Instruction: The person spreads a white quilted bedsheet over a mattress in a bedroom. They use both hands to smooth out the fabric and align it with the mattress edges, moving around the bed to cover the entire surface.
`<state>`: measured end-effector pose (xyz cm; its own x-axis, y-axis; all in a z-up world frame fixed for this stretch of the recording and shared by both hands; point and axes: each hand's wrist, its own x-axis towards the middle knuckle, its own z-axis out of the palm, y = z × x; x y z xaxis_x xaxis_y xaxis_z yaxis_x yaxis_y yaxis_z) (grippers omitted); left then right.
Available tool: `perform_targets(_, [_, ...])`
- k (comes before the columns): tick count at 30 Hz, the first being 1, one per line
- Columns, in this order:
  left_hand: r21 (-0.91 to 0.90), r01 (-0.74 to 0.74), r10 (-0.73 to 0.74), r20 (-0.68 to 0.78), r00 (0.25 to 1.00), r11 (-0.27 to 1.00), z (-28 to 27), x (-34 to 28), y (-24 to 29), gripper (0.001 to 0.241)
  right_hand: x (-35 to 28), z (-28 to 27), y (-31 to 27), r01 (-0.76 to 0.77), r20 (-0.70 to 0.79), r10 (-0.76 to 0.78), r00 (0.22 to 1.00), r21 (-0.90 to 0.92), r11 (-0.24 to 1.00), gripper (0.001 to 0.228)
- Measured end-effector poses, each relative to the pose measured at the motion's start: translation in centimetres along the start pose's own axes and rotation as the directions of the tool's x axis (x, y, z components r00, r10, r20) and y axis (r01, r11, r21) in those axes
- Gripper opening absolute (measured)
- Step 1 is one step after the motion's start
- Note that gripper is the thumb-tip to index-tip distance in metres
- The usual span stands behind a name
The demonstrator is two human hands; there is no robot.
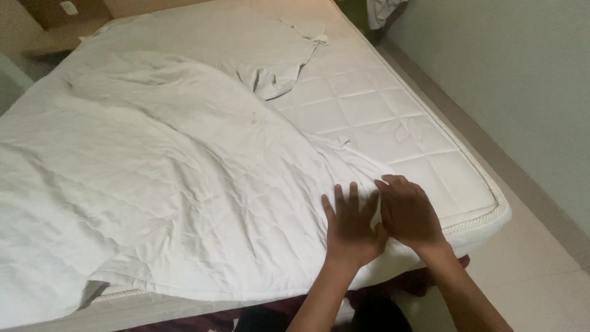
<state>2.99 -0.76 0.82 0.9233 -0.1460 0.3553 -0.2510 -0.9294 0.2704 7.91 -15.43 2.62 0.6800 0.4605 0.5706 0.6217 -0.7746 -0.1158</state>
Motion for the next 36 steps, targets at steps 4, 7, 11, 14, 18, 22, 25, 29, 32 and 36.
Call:
perform_targets(4, [-0.062, -0.056, 0.05, -0.08, 0.996, 0.997, 0.4, -1.4, 0.5, 0.08, -1.3, -0.3, -0.5, -0.032, 0.02, 0.033, 0.999, -0.055, 0.998, 0.042])
perform_targets(7, [-0.088, -0.078, 0.063, -0.164, 0.984, 0.993, 1.2, -2.1, 0.6, 0.076, -1.7, -0.5, -0.5, -0.005, 0.009, 0.006, 1.0, -0.102, 0.995, 0.049])
perform_targets(11, [-0.1, -0.051, 0.044, -0.069, 0.997, 0.994, 0.4, -1.0, 0.6, 0.075, -0.9, -1.1, -0.4, -0.042, 0.072, 0.047, 0.996, -0.064, 0.997, 0.045])
perform_targets(14, [-0.168, -0.044, 0.037, -0.043, 0.998, 0.985, -0.3, -1.4, 0.7, 0.072, -1.0, -1.2, -0.3, -0.097, 0.096, 0.091, 0.991, 0.062, 0.993, 0.041])
perform_targets(18, [-0.027, -0.063, 0.061, -0.084, 0.995, 0.998, -2.3, -2.6, -0.2, 0.068, -0.2, -1.8, -3.4, -0.058, -0.054, 0.066, 0.996, 0.14, 0.988, 0.041])
perform_targets(22, [-0.113, 0.188, -0.189, 0.008, 0.982, 0.976, -8.3, -4.3, -4.3, 0.083, 0.9, -0.4, -9.7, 0.0, -0.103, 0.027, 0.994, 0.249, 0.969, 0.05])
perform_targets(25, [0.115, 0.317, -0.291, -0.194, 0.937, 0.942, -4.7, -7.5, -12.7, 0.068, 1.9, 1.4, -14.5, 0.096, -0.041, -0.088, 0.995, 0.266, 0.959, 0.046])
perform_targets(29, [0.26, 0.488, -0.442, -0.218, 0.87, 0.833, -9.6, -11.6, -14.5, 0.06, 2.6, 5.9, -19.0, 0.217, -0.067, -0.209, 0.976, 0.422, 0.88, 0.045])
perform_targets(32, [0.074, 0.474, -0.438, -0.28, 0.854, 0.877, -9.4, -12.8, -15.5, 0.062, 3.3, 8.0, -20.6, 0.2, 0.013, -0.225, 0.974, 0.409, 0.89, 0.042])
perform_targets(36, [0.053, 0.462, -0.424, -0.315, 0.849, 0.886, -8.7, -13.2, -15.5, 0.06, 2.9, 7.9, -20.9, 0.206, 0.037, -0.22, 0.975, 0.236, 0.95, 0.046])
